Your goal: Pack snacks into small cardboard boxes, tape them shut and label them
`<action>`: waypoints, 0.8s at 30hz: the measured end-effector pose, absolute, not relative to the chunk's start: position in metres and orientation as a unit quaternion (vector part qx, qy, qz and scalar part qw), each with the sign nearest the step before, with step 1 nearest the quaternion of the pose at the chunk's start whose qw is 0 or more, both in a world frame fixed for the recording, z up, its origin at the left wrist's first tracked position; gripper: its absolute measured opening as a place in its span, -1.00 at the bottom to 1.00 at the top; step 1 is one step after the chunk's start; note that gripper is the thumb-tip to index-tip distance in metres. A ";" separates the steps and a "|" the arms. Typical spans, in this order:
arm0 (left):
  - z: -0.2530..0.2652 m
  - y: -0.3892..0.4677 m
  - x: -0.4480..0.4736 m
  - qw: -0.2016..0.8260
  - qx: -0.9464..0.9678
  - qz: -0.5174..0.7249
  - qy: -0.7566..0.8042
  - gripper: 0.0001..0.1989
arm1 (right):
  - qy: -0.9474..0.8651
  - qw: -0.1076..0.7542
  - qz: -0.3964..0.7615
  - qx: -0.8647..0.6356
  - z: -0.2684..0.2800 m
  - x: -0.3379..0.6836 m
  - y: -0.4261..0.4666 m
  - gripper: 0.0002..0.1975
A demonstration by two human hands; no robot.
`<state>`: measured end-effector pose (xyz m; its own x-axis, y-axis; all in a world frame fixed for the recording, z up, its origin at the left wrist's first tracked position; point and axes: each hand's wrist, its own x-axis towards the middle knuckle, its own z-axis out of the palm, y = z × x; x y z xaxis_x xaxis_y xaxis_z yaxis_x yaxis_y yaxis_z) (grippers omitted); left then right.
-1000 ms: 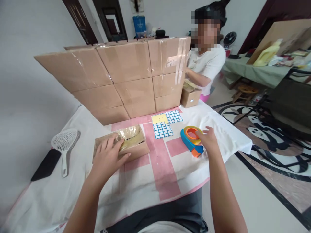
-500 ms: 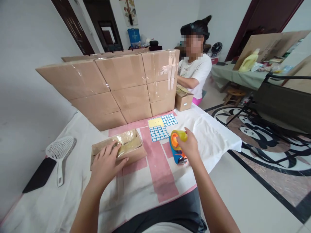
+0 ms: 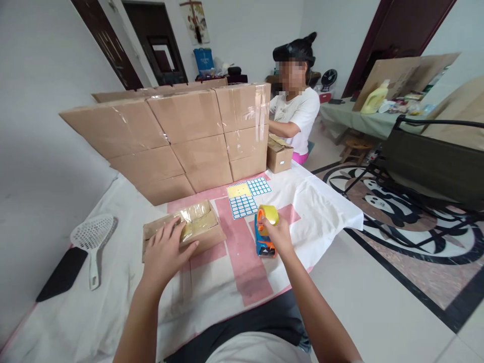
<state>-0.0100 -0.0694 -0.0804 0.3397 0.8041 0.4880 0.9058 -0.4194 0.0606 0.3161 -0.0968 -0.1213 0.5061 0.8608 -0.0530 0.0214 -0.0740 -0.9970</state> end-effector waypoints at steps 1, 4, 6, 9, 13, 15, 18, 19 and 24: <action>-0.079 -0.075 -0.007 0.114 -0.817 -0.277 -0.493 -0.50 | -0.336 0.597 0.366 -0.630 -0.116 0.311 -0.103 -0.67; -0.077 -0.106 0.017 0.062 -0.818 -0.446 -0.359 -0.57 | -0.322 0.617 0.395 -0.600 -0.091 0.289 -0.131 -0.61; -0.080 -0.131 0.046 -0.053 -0.812 -0.483 -0.324 -0.46 | -0.325 0.634 0.421 -0.561 -0.072 0.271 -0.151 -0.56; -0.086 -0.156 0.087 -0.257 -0.804 -0.414 -0.340 -0.12 | -0.374 0.651 0.450 -0.483 -0.053 0.250 -0.174 -0.53; -0.088 -0.158 0.103 -0.373 -0.781 -0.365 -0.343 -0.26 | -0.483 0.596 0.540 -0.345 -0.055 0.246 -0.180 -0.51; -0.087 -0.153 0.099 -0.370 -0.794 -0.346 -0.335 -0.38 | -0.527 0.567 0.557 -0.300 -0.065 0.252 -0.176 -0.51; -0.086 -0.148 0.094 -0.370 -0.787 -0.349 -0.348 -0.18 | -0.572 0.565 0.529 -0.272 -0.078 0.261 -0.173 -0.47; -0.086 -0.148 0.094 -0.370 -0.781 -0.356 -0.355 -0.06 | -0.585 0.565 0.515 -0.271 -0.080 0.262 -0.173 -0.47; -0.085 -0.158 0.099 -0.346 -0.776 -0.387 -0.359 0.12 | -0.601 0.586 0.431 -0.332 -0.076 0.254 -0.185 -0.72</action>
<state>0.0993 -0.1578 -0.0853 0.4439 0.8240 0.3522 0.2895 -0.5038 0.8138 0.2543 -0.1850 -0.0765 -0.0929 0.9037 0.4180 -0.1070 0.4083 -0.9065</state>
